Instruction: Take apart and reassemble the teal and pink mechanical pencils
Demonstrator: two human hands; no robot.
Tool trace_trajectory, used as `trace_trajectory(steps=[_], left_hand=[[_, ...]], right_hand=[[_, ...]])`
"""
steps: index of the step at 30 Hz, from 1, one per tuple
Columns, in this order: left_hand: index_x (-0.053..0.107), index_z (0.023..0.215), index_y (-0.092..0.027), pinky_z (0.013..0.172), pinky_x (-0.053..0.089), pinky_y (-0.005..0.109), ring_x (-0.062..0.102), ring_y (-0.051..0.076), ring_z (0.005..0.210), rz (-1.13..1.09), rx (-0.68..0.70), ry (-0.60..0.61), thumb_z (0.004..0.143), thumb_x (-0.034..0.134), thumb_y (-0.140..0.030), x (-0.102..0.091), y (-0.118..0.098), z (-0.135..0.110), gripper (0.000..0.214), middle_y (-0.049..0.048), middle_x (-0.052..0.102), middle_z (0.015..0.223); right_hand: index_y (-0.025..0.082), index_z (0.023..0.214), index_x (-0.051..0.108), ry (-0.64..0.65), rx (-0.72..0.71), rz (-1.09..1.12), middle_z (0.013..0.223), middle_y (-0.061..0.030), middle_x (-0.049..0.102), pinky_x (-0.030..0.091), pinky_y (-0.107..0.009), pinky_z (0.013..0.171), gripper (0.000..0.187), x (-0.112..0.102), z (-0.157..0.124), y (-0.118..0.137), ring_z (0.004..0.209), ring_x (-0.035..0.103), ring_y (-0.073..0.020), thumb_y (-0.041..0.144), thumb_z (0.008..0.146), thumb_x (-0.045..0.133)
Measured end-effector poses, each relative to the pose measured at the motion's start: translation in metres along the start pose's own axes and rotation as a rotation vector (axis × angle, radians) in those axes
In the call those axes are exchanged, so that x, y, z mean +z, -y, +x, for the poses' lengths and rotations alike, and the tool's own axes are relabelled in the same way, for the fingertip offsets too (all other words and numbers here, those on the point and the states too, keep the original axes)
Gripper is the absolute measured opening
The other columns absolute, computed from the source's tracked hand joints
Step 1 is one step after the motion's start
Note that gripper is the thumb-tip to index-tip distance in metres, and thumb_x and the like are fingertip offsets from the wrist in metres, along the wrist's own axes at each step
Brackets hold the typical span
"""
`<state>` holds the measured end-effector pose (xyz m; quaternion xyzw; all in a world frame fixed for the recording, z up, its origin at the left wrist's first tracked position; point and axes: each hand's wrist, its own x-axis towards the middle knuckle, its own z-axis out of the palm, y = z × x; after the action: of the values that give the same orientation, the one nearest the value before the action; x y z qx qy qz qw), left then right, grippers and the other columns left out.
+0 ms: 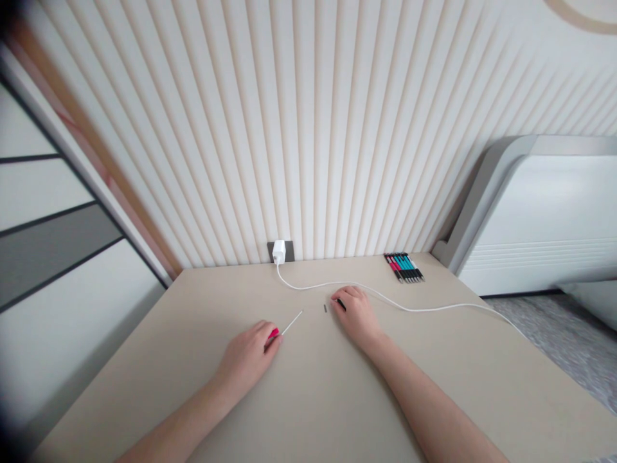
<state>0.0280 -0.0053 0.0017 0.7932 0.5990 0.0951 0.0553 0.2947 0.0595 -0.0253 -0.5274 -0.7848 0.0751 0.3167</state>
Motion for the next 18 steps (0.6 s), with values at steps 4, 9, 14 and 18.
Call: trace_trajectory(steps=[4, 9, 14, 18], left_hand=[[0.061, 0.088, -0.020, 0.066, 0.041, 0.028, 0.066, 0.020, 0.082, 0.013, 0.019, 0.039, 0.097, 0.043, -0.024, -0.0034, -0.0013, 0.0010, 0.020, 0.0044, 0.068, 0.090], [0.061, 0.089, -0.019, 0.067, 0.041, 0.028, 0.066, 0.020, 0.083, 0.010, 0.027, 0.060, 0.098, 0.042, -0.024, -0.0051, -0.0008, 0.0022, 0.021, 0.0051, 0.069, 0.092], [0.061, 0.089, -0.019, 0.067, 0.042, 0.029, 0.066, 0.020, 0.083, 0.013, 0.026, 0.064, 0.099, 0.041, -0.023, -0.0056, -0.0005, 0.0028, 0.022, 0.0056, 0.068, 0.093], [0.061, 0.091, -0.018, 0.067, 0.043, 0.029, 0.066, 0.021, 0.083, 0.019, 0.032, 0.069, 0.099, 0.042, -0.023, -0.0051, -0.0010, 0.0036, 0.021, 0.0056, 0.068, 0.094]], right_hand=[[0.021, 0.089, 0.071, 0.030, 0.017, -0.020, 0.098, -0.0071, 0.069, 0.043, -0.037, 0.092, 0.016, 0.0013, -0.0005, -0.0011, 0.097, 0.059, -0.0224, 0.026, 0.090, 0.056], [0.020, 0.095, 0.072, 0.061, 0.039, -0.054, 0.099, -0.0080, 0.069, 0.043, -0.036, 0.091, 0.017, 0.0015, -0.0012, -0.0025, 0.099, 0.059, -0.0224, 0.028, 0.090, 0.057], [0.020, 0.102, 0.071, 0.060, 0.026, -0.071, 0.104, -0.0094, 0.068, 0.042, -0.038, 0.093, 0.020, 0.0005, -0.0015, -0.0016, 0.103, 0.058, -0.0244, 0.029, 0.091, 0.057], [0.022, 0.107, 0.069, 0.000, -0.029, -0.069, 0.109, -0.0094, 0.066, 0.041, -0.042, 0.095, 0.021, -0.0019, -0.0031, 0.0071, 0.106, 0.056, -0.0257, 0.028, 0.091, 0.056]])
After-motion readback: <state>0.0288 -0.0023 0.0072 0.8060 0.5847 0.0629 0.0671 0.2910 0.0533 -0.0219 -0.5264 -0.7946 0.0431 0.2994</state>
